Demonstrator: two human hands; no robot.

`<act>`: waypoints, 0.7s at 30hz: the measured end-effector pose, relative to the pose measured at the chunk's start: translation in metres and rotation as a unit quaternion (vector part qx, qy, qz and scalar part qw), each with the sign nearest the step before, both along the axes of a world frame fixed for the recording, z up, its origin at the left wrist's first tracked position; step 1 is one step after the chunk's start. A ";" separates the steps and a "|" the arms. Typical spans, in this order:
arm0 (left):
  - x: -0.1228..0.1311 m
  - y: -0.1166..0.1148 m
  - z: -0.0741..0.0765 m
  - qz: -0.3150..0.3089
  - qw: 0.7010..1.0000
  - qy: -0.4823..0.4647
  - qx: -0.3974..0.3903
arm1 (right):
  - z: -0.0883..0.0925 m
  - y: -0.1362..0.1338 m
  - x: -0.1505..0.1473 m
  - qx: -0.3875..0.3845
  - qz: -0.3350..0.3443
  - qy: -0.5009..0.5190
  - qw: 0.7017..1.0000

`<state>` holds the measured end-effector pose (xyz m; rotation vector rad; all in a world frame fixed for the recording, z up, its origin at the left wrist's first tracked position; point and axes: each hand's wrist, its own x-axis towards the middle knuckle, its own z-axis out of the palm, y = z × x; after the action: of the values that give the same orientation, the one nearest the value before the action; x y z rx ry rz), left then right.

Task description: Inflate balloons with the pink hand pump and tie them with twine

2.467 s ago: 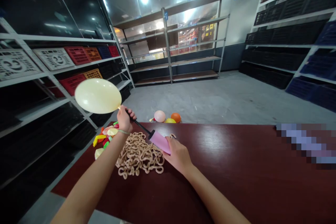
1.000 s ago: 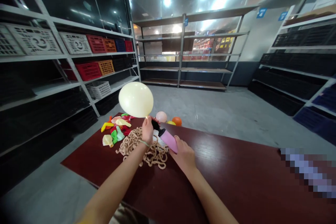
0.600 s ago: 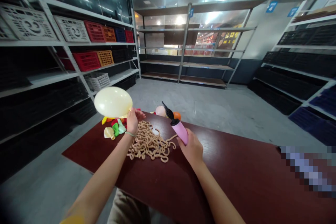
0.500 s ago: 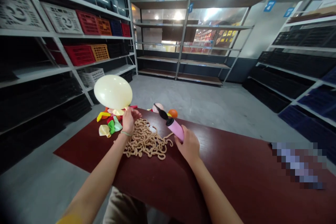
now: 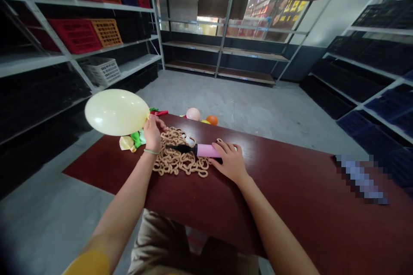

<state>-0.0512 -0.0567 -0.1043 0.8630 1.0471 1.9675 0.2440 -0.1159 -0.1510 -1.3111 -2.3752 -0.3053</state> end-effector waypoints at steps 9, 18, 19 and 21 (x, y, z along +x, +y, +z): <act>0.011 -0.006 0.002 -0.056 0.998 0.017 -0.013 | 0.004 -0.003 -0.002 0.016 -0.002 0.009 1.000; 0.024 -0.011 -0.006 -0.123 0.984 0.125 -0.017 | 0.002 -0.001 -0.001 0.019 0.004 0.013 1.000; 0.025 -0.012 -0.006 -0.129 0.983 0.130 -0.016 | 0.001 -0.001 -0.001 0.019 0.004 0.014 1.000; 0.027 -0.013 -0.006 -0.139 0.981 0.135 -0.017 | 0.000 0.000 0.000 0.019 0.004 0.016 1.000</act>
<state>-0.0244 -0.0701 -0.1105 1.2131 1.0429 1.6270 0.2437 -0.1161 -0.1508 -1.2789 -2.3373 -0.3237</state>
